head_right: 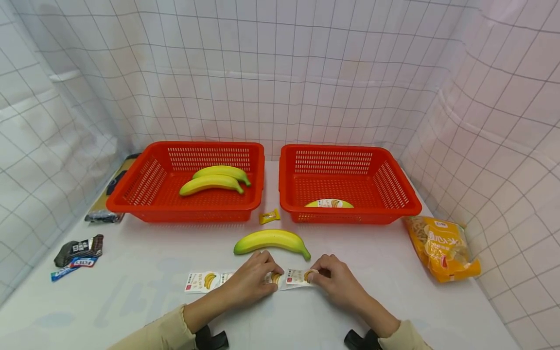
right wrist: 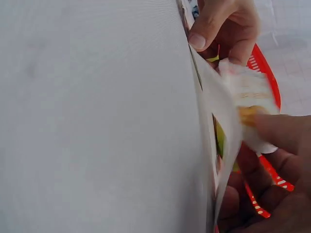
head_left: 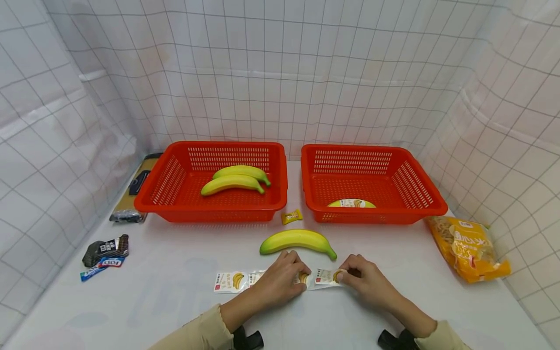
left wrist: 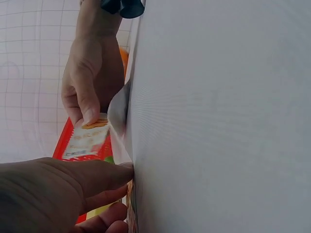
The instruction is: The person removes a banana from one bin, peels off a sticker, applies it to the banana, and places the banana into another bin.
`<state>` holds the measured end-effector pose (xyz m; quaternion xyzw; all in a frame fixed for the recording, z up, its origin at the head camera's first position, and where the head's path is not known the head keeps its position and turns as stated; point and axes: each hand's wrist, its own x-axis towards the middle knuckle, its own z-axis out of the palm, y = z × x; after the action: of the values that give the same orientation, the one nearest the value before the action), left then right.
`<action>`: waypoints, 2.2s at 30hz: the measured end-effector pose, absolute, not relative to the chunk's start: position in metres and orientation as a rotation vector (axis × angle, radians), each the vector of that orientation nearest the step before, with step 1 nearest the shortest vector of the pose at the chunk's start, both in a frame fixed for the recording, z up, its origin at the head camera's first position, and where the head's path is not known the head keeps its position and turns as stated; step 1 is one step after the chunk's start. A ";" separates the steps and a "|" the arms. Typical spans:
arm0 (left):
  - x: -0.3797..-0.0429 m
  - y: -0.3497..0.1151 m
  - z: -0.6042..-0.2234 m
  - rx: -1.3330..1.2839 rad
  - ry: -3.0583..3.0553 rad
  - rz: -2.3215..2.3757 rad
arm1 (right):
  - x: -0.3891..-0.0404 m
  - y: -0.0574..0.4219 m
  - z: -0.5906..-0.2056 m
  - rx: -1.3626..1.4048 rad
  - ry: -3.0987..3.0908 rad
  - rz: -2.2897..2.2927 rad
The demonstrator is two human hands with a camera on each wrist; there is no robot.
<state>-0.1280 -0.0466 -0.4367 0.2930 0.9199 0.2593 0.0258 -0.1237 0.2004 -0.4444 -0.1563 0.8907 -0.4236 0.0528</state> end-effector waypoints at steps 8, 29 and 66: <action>-0.128 -0.047 -0.437 0.933 2.865 0.787 | -0.128 0.197 -0.422 -0.380 2.604 -1.442; -0.145 -0.067 -0.401 0.459 2.571 1.505 | -0.141 0.149 -0.399 -0.542 2.754 -1.346; -0.200 -0.065 -0.409 0.673 3.149 0.845 | -0.198 0.113 -0.403 -0.487 3.098 -0.646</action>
<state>-0.2001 -0.0650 -0.4086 0.2012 0.9418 0.2527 -0.0937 -0.1980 0.1131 -0.4033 -0.1520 0.9671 -0.2018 -0.0300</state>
